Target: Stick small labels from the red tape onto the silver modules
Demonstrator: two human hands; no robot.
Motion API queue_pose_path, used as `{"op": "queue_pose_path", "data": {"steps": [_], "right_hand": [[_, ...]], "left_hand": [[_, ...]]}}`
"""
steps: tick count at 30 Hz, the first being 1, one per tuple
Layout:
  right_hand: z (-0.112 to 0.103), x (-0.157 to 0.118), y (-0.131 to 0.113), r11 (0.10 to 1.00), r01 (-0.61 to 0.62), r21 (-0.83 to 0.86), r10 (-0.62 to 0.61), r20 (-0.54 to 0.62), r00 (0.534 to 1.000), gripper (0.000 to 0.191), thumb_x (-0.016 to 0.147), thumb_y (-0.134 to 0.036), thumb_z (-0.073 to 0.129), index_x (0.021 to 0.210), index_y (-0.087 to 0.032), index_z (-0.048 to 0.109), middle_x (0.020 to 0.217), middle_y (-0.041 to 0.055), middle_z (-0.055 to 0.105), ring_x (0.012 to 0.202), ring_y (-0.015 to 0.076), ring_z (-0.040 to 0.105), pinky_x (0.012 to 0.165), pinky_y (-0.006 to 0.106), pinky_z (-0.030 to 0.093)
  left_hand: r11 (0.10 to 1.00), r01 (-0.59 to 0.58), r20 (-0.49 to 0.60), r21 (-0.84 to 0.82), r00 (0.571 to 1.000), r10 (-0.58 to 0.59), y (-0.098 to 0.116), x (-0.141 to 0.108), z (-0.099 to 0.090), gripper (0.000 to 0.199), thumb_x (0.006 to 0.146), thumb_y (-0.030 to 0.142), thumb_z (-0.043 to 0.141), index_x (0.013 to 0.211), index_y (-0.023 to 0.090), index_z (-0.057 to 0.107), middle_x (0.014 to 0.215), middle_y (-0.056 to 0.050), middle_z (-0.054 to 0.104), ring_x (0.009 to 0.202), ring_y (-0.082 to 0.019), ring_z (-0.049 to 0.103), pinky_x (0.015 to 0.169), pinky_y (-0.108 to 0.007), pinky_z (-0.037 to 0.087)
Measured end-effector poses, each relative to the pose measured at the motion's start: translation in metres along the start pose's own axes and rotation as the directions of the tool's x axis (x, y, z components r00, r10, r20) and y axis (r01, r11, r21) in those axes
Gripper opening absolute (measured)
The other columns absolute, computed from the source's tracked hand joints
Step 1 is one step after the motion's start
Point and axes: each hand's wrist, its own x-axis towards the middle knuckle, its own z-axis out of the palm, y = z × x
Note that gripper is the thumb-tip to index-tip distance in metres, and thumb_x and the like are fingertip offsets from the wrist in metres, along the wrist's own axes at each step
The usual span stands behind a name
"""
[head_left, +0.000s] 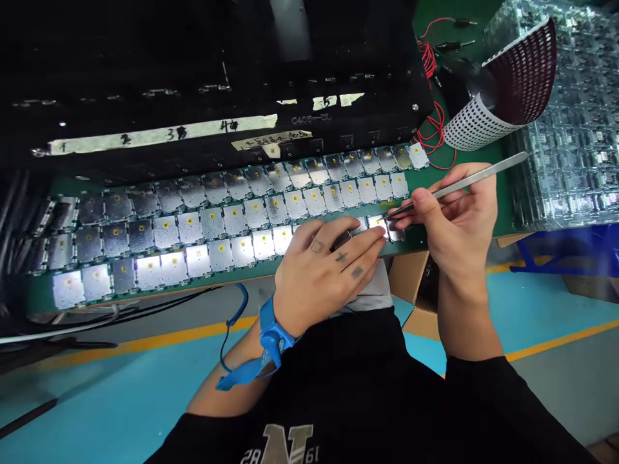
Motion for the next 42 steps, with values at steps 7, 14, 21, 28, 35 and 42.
{"op": "queue_pose_path", "data": {"steps": [7,14,21,28,35,42], "right_hand": [[-0.003,0.002,0.008,1.000,0.004,-0.019,-0.003,0.053,0.999,0.024,0.089,-0.030,0.068,0.099,-0.030,0.046,0.068,-0.0084,0.060,0.068,0.0125,0.072,0.053,0.019,0.058],[-0.001,0.000,0.007,0.999,0.004,-0.050,-0.002,0.039,0.999,0.024,0.089,-0.031,0.067,0.099,-0.030,0.046,0.071,-0.0082,0.061,0.070,0.0123,0.073,0.056,0.020,0.059],[0.001,-0.003,0.005,0.997,-0.007,-0.077,0.008,0.014,1.000,0.027,0.088,-0.034,0.068,0.096,-0.029,0.043,0.071,-0.0079,0.059,0.070,0.0125,0.072,0.057,0.021,0.059],[-0.006,0.007,0.002,0.999,0.040,0.019,-0.038,-0.094,0.995,0.030,0.089,-0.034,0.067,0.095,-0.027,0.038,0.073,-0.0073,0.056,0.069,0.0118,0.071,0.051,0.020,0.059],[-0.016,0.018,0.008,1.000,0.000,-0.027,0.000,-0.002,1.000,0.040,0.083,-0.040,0.073,0.093,-0.026,0.037,0.073,-0.0079,0.058,0.066,0.0108,0.070,0.055,0.021,0.061],[-0.014,0.013,0.007,0.999,-0.005,-0.051,0.005,0.007,1.000,0.037,0.083,-0.040,0.074,0.094,-0.025,0.041,0.074,-0.0069,0.060,0.069,0.0107,0.071,0.059,0.021,0.062]], "left_hand": [[1.000,0.001,0.013,-0.006,1.000,-0.001,0.000,-0.002,0.000,0.028,0.091,0.022,0.063,0.119,0.021,0.066,0.119,-0.001,0.072,0.111,-0.022,0.062,0.086,-0.038,0.043],[1.000,-0.001,0.006,-0.014,1.000,0.001,-0.001,-0.002,0.001,0.029,0.090,0.021,0.064,0.119,0.020,0.065,0.119,0.000,0.072,0.111,-0.022,0.062,0.085,-0.038,0.043],[1.000,-0.007,-0.008,-0.011,1.000,0.007,-0.001,-0.001,0.002,0.029,0.090,0.022,0.065,0.119,0.019,0.066,0.119,0.000,0.072,0.109,-0.023,0.063,0.084,-0.039,0.043],[0.999,0.001,0.009,-0.033,1.000,-0.001,-0.001,-0.001,0.001,0.032,0.089,0.020,0.065,0.121,0.020,0.065,0.119,-0.002,0.072,0.110,-0.023,0.062,0.084,-0.039,0.044],[1.000,0.000,0.007,-0.020,1.000,0.000,-0.001,-0.001,0.001,0.029,0.090,0.022,0.065,0.118,0.019,0.067,0.118,-0.001,0.072,0.109,-0.023,0.062,0.083,-0.039,0.043],[1.000,0.002,0.011,-0.026,1.000,-0.002,-0.001,-0.001,0.001,0.028,0.090,0.022,0.065,0.118,0.020,0.066,0.119,0.000,0.072,0.109,-0.023,0.063,0.083,-0.038,0.044]]}}
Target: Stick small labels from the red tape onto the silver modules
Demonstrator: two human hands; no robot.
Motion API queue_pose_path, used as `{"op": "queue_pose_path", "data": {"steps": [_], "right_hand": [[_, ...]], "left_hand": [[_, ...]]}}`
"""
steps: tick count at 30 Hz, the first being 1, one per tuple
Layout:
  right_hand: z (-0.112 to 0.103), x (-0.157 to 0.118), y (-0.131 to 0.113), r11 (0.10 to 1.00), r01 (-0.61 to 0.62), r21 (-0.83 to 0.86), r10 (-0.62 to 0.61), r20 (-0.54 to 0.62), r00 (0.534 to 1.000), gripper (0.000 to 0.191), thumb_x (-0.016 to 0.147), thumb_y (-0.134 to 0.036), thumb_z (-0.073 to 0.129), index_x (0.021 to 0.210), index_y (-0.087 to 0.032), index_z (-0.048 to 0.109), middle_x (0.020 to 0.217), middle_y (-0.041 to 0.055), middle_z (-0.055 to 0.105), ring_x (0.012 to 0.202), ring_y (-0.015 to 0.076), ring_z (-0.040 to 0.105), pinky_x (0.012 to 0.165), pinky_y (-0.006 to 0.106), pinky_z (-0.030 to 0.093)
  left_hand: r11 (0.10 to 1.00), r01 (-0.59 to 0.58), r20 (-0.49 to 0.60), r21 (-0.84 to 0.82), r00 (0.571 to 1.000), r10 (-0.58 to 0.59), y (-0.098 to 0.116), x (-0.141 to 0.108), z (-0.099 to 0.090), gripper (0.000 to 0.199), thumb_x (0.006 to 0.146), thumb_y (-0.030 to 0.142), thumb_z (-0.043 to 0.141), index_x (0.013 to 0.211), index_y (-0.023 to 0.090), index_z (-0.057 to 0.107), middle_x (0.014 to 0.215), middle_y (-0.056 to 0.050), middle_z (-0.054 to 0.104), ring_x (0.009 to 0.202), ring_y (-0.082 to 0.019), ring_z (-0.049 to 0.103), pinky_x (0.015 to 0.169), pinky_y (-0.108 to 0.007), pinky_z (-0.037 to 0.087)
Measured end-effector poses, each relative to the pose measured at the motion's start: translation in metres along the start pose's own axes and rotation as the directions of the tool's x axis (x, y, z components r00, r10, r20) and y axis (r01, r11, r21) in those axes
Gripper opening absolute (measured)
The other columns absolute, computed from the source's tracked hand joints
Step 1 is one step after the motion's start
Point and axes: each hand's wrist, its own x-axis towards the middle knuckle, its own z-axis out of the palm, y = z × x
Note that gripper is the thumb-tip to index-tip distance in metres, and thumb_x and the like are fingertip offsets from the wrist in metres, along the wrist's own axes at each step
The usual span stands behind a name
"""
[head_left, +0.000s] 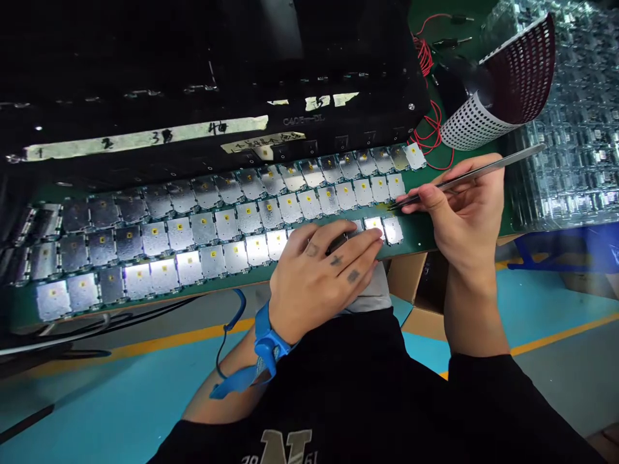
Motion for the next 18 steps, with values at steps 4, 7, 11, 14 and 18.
{"op": "queue_pose_path", "data": {"steps": [4,7,11,14,18], "right_hand": [[-0.0002,-0.0006,0.0002,1.000,0.007,-0.019,-0.007,-0.017,1.000,0.034,0.084,-0.039,0.073,0.093,-0.026,0.043,0.073,-0.0068,0.061,0.069,0.0110,0.071,0.056,0.022,0.061],[-0.0004,-0.0012,-0.0001,0.999,0.016,-0.030,-0.017,-0.015,1.000,0.034,0.083,-0.039,0.073,0.093,-0.026,0.042,0.073,-0.0072,0.062,0.067,0.0111,0.070,0.054,0.022,0.059],[0.0000,-0.0029,-0.0027,0.999,-0.022,-0.036,0.021,-0.011,1.000,0.033,0.084,-0.036,0.073,0.093,-0.026,0.042,0.073,-0.0068,0.063,0.068,0.0118,0.071,0.057,0.023,0.060],[0.0004,-0.0035,-0.0043,1.000,-0.018,-0.014,0.017,-0.017,1.000,0.032,0.084,-0.034,0.073,0.093,-0.025,0.043,0.073,-0.0067,0.063,0.067,0.0120,0.071,0.056,0.023,0.061],[0.0001,-0.0018,-0.0040,1.000,-0.003,0.001,0.003,-0.019,1.000,0.034,0.084,-0.037,0.072,0.092,-0.026,0.042,0.073,-0.0062,0.063,0.065,0.0123,0.071,0.056,0.024,0.061]], "left_hand": [[1.000,0.003,0.000,0.001,1.000,-0.003,0.0000,0.0007,-0.0005,0.028,0.090,0.022,0.065,0.117,0.021,0.066,0.119,0.001,0.073,0.108,-0.023,0.064,0.082,-0.038,0.045],[1.000,0.007,0.005,0.003,1.000,-0.007,0.0004,0.0010,-0.0011,0.027,0.090,0.022,0.065,0.117,0.021,0.067,0.119,0.002,0.073,0.107,-0.023,0.064,0.083,-0.038,0.044],[1.000,0.020,0.015,-0.013,1.000,-0.019,0.0009,0.0002,-0.0012,0.030,0.089,0.021,0.066,0.119,0.021,0.066,0.119,0.000,0.072,0.109,-0.023,0.063,0.084,-0.039,0.045],[1.000,0.022,0.016,-0.021,1.000,-0.022,0.0008,-0.0001,-0.0009,0.032,0.088,0.020,0.066,0.120,0.021,0.066,0.118,-0.001,0.072,0.110,-0.023,0.063,0.084,-0.039,0.045],[1.000,0.012,0.006,-0.004,1.000,-0.012,0.0005,0.0005,-0.0012,0.028,0.090,0.022,0.065,0.118,0.021,0.067,0.118,0.000,0.073,0.109,-0.023,0.063,0.084,-0.038,0.045]]}}
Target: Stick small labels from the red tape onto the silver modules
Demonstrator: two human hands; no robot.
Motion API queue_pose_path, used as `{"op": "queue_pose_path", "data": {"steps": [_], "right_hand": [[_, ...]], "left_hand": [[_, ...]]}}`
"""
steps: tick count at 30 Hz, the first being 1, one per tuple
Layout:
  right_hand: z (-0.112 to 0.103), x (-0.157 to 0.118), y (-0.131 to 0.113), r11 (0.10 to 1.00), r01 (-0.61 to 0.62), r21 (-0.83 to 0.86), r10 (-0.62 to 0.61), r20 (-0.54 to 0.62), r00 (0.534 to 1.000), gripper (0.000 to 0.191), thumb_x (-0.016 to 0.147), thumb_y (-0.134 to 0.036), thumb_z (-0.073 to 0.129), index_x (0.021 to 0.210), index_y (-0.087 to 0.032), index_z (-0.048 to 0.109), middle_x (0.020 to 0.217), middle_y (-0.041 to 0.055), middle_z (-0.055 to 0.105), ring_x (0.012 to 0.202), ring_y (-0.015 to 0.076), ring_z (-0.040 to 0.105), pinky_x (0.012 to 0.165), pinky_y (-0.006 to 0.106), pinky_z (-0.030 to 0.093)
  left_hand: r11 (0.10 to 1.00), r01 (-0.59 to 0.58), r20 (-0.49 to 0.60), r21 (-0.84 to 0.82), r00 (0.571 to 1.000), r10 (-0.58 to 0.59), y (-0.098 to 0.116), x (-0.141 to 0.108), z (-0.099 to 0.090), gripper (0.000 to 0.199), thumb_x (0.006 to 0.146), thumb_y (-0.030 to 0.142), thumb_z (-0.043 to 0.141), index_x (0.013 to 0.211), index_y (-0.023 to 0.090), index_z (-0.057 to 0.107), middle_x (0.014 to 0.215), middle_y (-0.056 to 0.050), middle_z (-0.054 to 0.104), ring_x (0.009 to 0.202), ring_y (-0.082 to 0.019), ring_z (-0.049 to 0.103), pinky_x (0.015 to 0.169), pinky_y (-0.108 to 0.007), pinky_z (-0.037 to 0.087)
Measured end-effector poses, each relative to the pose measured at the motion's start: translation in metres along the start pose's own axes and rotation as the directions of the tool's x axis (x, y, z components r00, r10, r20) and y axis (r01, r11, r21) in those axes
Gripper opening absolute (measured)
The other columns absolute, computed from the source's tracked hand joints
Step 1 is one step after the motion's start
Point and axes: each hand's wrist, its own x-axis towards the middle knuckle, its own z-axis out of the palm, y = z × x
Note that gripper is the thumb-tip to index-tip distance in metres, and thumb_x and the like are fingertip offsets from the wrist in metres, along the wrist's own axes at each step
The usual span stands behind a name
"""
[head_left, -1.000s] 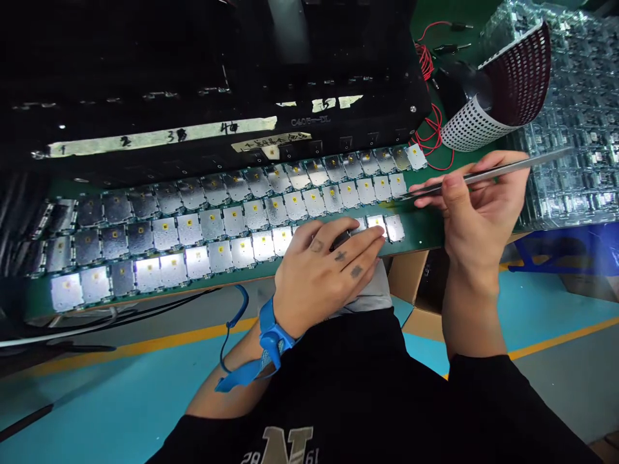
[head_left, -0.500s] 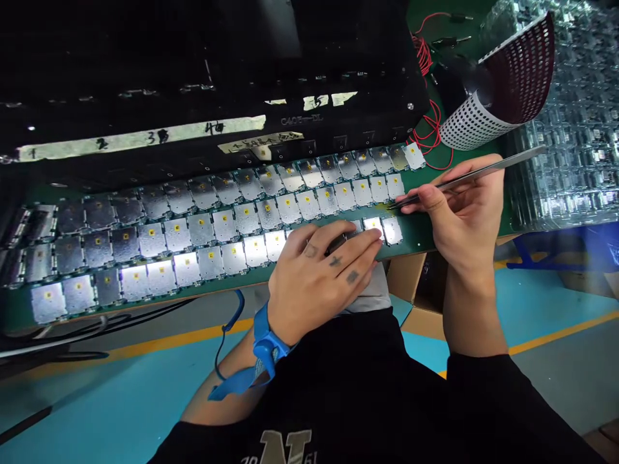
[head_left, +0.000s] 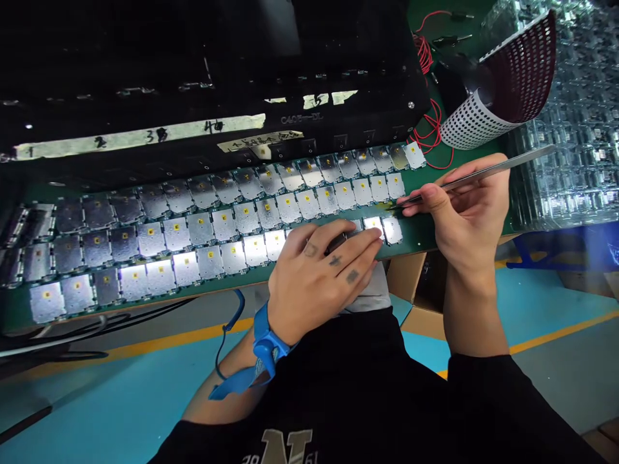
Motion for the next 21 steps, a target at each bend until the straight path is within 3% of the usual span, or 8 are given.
{"op": "queue_pose_path", "data": {"steps": [9,16,21], "right_hand": [[-0.008,0.002,0.010,0.999,0.034,0.013,-0.034,0.003,0.999,0.036,0.085,-0.050,0.069,0.095,-0.028,0.042,0.070,-0.0071,0.060,0.062,0.0134,0.070,0.049,0.025,0.059],[-0.012,-0.001,0.010,0.998,-0.031,0.063,0.027,0.065,0.998,0.035,0.084,-0.044,0.071,0.093,-0.028,0.042,0.067,-0.0076,0.063,0.057,0.0121,0.069,0.045,0.020,0.057],[-0.011,0.003,0.013,0.998,-0.012,0.066,0.004,0.112,0.994,0.032,0.085,-0.043,0.071,0.094,-0.027,0.044,0.066,-0.0083,0.064,0.057,0.0111,0.069,0.046,0.017,0.056]], "left_hand": [[1.000,-0.008,0.004,0.012,1.000,0.008,-0.001,-0.001,0.000,0.032,0.089,0.020,0.065,0.121,0.025,0.065,0.120,0.001,0.072,0.109,-0.023,0.064,0.083,-0.039,0.045],[0.998,-0.030,0.073,-0.055,0.997,0.034,0.006,0.005,-0.009,0.030,0.092,0.023,0.064,0.122,0.019,0.063,0.127,0.001,0.069,0.115,-0.028,0.060,0.089,-0.043,0.043],[0.998,-0.049,0.121,-0.031,0.991,0.053,0.016,0.009,-0.001,0.030,0.095,0.030,0.061,0.124,0.023,0.063,0.136,0.006,0.062,0.121,-0.027,0.057,0.098,-0.041,0.040]]}}
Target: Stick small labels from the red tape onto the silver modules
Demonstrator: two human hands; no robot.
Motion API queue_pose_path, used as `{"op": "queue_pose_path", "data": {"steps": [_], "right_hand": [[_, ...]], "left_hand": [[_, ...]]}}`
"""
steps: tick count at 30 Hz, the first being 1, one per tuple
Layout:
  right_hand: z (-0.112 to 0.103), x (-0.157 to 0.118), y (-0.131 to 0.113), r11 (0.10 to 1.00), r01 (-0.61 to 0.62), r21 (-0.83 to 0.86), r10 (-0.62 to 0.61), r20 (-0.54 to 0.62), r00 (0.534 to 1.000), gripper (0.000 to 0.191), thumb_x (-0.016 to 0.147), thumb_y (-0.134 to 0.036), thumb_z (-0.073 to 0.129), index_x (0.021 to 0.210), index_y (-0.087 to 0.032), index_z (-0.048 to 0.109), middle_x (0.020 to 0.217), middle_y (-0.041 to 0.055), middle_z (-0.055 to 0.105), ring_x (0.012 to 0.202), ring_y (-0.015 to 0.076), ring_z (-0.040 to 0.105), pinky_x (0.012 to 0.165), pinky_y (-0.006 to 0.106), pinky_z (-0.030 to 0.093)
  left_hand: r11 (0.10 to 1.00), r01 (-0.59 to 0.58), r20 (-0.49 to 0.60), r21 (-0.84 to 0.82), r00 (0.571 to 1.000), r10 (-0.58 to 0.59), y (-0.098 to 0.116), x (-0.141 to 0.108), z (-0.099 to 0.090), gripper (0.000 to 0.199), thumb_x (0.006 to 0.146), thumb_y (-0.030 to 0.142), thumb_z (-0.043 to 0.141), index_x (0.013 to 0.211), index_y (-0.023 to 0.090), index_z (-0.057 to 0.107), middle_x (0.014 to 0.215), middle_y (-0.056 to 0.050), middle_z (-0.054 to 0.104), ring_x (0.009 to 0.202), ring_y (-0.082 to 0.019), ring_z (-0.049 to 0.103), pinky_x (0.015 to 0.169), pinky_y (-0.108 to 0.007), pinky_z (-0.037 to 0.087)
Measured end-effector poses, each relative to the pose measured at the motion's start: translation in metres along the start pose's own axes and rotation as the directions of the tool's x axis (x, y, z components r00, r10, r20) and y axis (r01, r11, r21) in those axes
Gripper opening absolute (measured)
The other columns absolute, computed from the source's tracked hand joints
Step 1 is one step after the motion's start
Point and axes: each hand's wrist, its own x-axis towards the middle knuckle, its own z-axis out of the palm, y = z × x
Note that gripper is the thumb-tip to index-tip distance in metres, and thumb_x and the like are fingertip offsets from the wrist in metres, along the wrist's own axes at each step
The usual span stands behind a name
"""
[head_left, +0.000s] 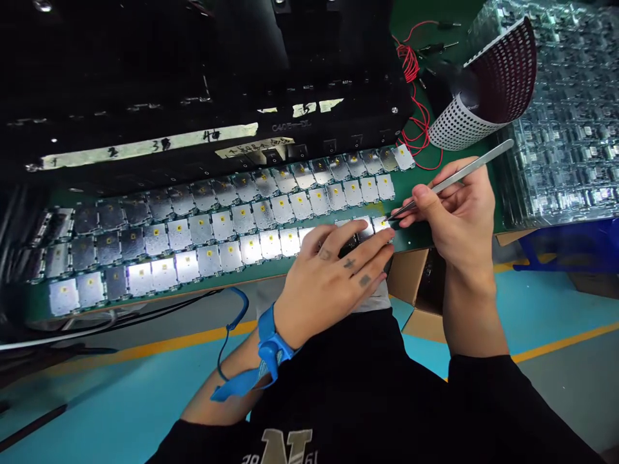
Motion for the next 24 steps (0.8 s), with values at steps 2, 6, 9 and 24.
{"op": "queue_pose_path", "data": {"steps": [2,6,9,24], "right_hand": [[0.000,0.000,0.001,1.000,0.007,-0.007,-0.007,0.000,1.000,0.030,0.086,-0.042,0.070,0.095,-0.028,0.045,0.065,-0.0084,0.063,0.059,0.0114,0.070,0.046,0.017,0.056],[-0.001,-0.001,0.001,1.000,-0.012,-0.027,0.012,-0.004,1.000,0.029,0.086,-0.042,0.070,0.098,-0.029,0.047,0.067,-0.0077,0.064,0.071,0.0142,0.073,0.051,0.020,0.058],[-0.001,-0.002,0.000,0.999,-0.025,-0.028,0.025,-0.001,1.000,0.029,0.086,-0.041,0.070,0.100,-0.030,0.048,0.068,-0.0079,0.064,0.077,0.0154,0.074,0.056,0.022,0.059],[0.004,-0.005,-0.011,0.993,-0.095,-0.066,0.091,-0.061,0.994,0.033,0.086,-0.044,0.069,0.096,-0.026,0.044,0.070,-0.0066,0.062,0.066,0.0119,0.071,0.050,0.021,0.057]], "left_hand": [[1.000,0.007,-0.002,0.021,1.000,-0.007,0.001,0.000,0.004,0.031,0.094,0.031,0.062,0.125,0.024,0.063,0.137,0.006,0.062,0.123,-0.026,0.056,0.099,-0.041,0.040],[0.999,0.021,-0.005,0.030,1.000,-0.021,0.000,-0.002,0.007,0.031,0.094,0.031,0.061,0.124,0.025,0.063,0.136,0.006,0.062,0.124,-0.026,0.056,0.099,-0.040,0.040],[0.999,0.021,-0.014,0.027,1.000,-0.020,0.001,-0.002,0.007,0.031,0.094,0.031,0.062,0.124,0.024,0.063,0.135,0.004,0.063,0.124,-0.026,0.055,0.098,-0.040,0.040],[1.000,0.023,-0.015,0.009,1.000,-0.023,0.001,-0.002,0.008,0.033,0.094,0.030,0.063,0.125,0.023,0.063,0.135,0.002,0.064,0.125,-0.025,0.054,0.098,-0.040,0.039]]}}
